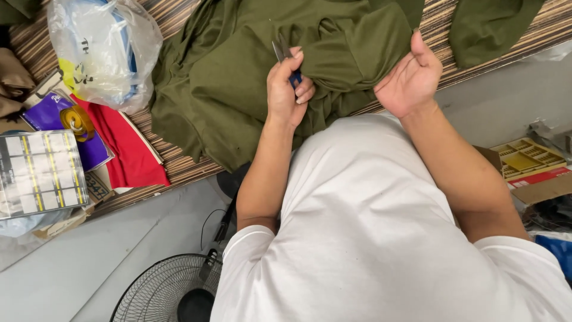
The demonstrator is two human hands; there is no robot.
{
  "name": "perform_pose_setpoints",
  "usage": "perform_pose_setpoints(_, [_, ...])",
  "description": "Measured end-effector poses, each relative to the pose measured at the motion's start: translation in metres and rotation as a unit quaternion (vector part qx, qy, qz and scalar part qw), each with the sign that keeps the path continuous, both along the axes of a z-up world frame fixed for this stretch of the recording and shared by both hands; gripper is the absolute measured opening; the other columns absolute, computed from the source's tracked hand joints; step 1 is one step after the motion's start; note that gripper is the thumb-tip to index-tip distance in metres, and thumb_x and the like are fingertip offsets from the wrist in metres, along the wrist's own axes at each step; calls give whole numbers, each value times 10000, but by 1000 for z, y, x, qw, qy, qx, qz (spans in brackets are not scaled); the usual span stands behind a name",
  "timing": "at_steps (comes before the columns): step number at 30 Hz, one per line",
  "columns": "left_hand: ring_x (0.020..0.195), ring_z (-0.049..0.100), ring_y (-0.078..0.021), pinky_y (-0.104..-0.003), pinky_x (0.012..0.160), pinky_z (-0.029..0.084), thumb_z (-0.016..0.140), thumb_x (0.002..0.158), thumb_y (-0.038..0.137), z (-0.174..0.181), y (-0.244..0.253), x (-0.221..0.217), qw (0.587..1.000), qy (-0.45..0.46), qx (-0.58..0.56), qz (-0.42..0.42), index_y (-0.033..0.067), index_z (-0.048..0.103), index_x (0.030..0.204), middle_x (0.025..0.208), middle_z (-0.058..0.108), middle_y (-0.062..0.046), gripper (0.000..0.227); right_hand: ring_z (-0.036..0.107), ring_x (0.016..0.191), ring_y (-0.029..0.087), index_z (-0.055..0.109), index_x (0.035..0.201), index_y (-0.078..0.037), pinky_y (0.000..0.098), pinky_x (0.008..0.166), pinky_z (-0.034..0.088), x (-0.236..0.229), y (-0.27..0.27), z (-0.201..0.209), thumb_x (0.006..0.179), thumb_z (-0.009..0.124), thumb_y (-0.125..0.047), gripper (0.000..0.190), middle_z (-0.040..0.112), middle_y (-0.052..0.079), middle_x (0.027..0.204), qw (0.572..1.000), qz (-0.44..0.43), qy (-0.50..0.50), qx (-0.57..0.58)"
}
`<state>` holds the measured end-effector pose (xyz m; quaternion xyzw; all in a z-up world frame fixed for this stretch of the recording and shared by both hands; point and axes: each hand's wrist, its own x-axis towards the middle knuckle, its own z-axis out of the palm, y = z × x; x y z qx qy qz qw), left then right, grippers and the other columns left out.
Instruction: Trimming loose threads from a green shirt using thread nippers
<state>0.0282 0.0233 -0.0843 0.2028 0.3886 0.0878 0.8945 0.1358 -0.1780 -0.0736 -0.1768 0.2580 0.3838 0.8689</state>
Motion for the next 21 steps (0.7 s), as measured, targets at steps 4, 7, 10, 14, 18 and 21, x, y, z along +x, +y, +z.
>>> perform_pose_setpoints(4, [398, 309, -91, -246, 319, 208, 657, 922, 116, 4, -2, 3, 999, -6, 39, -31, 89, 596, 940, 659, 384, 27, 69, 534, 1467, 358, 566, 1455, -4, 510, 1305, 405, -1, -1, -3, 934, 491, -307, 607, 587, 189, 1508, 999, 32, -35, -20])
perform_pose_setpoints(7, [403, 310, -89, -242, 318, 203, 658, 910, 110, 3, -2, 3, 999, 4, 42, -30, 87, 595, 947, 665, 375, 25, 77, 566, 1439, 326, 618, 1414, -39, 479, 1271, 439, -2, -4, -4, 865, 490, -318, 629, 629, 146, 1467, 997, 57, -50, -28])
perform_pose_setpoints(10, [405, 310, -88, -241, 314, 202, 653, 903, 108, 1, 0, 3, 998, 7, 45, -34, 80, 588, 952, 667, 368, 20, 86, 567, 1439, 301, 632, 1405, -56, 455, 1262, 447, -1, -5, -4, 838, 481, -326, 646, 639, 117, 1457, 995, 63, -71, -15])
perform_pose_setpoints(14, [377, 330, -101, -244, 301, 187, 653, 911, 106, 1, 0, 2, 997, 4, 64, -53, 65, 572, 966, 635, 330, 20, 106, 572, 1419, 317, 614, 1420, -37, 453, 1242, 456, -2, -7, -5, 846, 463, -333, 663, 634, 137, 1454, 995, 56, -82, 2])
perform_pose_setpoints(18, [381, 345, -101, -248, 305, 184, 684, 893, 132, 3, -3, 5, 994, 30, 87, -64, 65, 580, 991, 678, 359, 18, 158, 591, 1392, 309, 636, 1403, -33, 437, 1216, 474, -1, -11, -8, 866, 468, -350, 646, 652, 131, 1433, 996, 56, -65, 18])
perform_pose_setpoints(21, [371, 341, -106, -253, 318, 185, 701, 893, 179, 10, -5, 5, 987, 55, 128, -83, 37, 622, 1012, 562, 338, 13, 201, 584, 1420, 278, 652, 1386, -64, 412, 1236, 466, -2, -6, 6, 898, 511, -457, 642, 650, 103, 1450, 996, 56, -66, 0])
